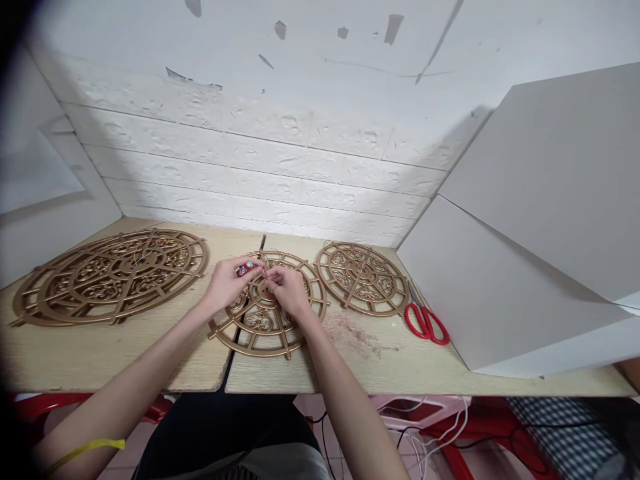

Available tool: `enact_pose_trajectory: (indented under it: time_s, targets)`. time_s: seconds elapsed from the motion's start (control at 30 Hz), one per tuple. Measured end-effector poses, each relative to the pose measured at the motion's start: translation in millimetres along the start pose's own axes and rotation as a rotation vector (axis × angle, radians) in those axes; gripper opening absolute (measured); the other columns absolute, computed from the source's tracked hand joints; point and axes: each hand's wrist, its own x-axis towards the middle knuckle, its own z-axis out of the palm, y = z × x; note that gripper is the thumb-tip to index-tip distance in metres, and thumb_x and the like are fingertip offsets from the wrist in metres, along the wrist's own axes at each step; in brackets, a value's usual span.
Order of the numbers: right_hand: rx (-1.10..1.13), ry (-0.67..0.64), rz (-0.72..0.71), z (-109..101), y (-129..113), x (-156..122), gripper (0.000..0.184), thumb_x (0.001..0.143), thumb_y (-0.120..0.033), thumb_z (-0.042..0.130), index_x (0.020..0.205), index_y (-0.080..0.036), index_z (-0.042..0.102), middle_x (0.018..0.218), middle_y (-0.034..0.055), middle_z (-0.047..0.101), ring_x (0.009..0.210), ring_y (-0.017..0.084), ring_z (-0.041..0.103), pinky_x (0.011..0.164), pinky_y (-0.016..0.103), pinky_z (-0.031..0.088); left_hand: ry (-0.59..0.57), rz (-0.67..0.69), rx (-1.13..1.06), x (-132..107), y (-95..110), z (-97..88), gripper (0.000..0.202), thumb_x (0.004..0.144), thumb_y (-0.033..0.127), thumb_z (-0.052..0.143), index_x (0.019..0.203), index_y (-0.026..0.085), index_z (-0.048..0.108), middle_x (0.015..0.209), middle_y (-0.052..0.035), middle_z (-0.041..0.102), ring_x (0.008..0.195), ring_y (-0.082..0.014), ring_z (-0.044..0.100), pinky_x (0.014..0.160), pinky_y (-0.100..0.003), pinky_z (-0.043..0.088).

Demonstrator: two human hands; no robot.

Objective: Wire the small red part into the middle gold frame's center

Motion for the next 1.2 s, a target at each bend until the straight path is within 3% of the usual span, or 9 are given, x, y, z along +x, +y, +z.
enact_pose_trajectory:
  time_s: [0.17,0.43,0.63,0.97,1.2]
  targets:
    - [0.053,0.024,0.022,-3,3,1,0.013,0.074,-0.021,0.061,0.084,-0.016,0.066,0.081,0.005,0.069,0.073,0.016,0.063,0.07,0.028,0.051,-0.031,-0.044,0.038,0,-4,-1.1,0.026,0.076,0.032,0.063,0.099,0.022,0.071,0.09,-0.0038,0.073,0.081,-0.0198,0.066,0.077,-0.031,0.049]
    - [0.048,0.038,0.004,-4,3,1,0.01,0.075,-0.022,0.058,0.078,-0.015,0.064,0.076,0.0039,0.067,0.069,0.015,0.062,0.066,0.027,0.049,-0.224,0.087,0.482,-8,9,-2.9,0.017,0.08,0.034,0.06,0.086,0.024,0.073,0.083,-0.0045,0.071,0.076,-0.022,0.063,0.064,-0.029,0.043]
    - [0.014,-0.008,-0.011,-4,4,0,0.012,0.073,-0.012,0.052,0.081,-0.015,0.061,0.079,0.0038,0.066,0.071,0.015,0.062,0.069,0.028,0.051,-0.265,0.153,0.549,-8,8,-1.8,0.016,0.081,0.033,0.058,0.084,0.024,0.07,0.085,-0.003,0.069,0.081,-0.0206,0.062,0.064,-0.027,0.041]
    - [0.039,-0.032,0.006,-3,5,1,0.01,0.075,-0.022,0.059,0.082,-0.016,0.063,0.076,0.0026,0.066,0.07,0.014,0.062,0.068,0.027,0.051,-0.168,0.071,0.428,-8,19,-4.3,0.016,0.08,0.031,0.056,0.083,0.023,0.07,0.081,-0.0036,0.07,0.073,-0.0203,0.061,0.06,-0.027,0.04]
    - [0.036,0.032,0.051,-4,0,1,0.01,0.075,-0.023,0.06,0.079,-0.015,0.066,0.079,0.0051,0.069,0.07,0.015,0.063,0.067,0.027,0.051,-0.068,0.03,0.318,-6,9,-3.3,0.017,0.08,0.031,0.053,0.083,0.022,0.066,0.08,-0.0017,0.069,0.071,-0.0171,0.06,0.066,-0.026,0.043]
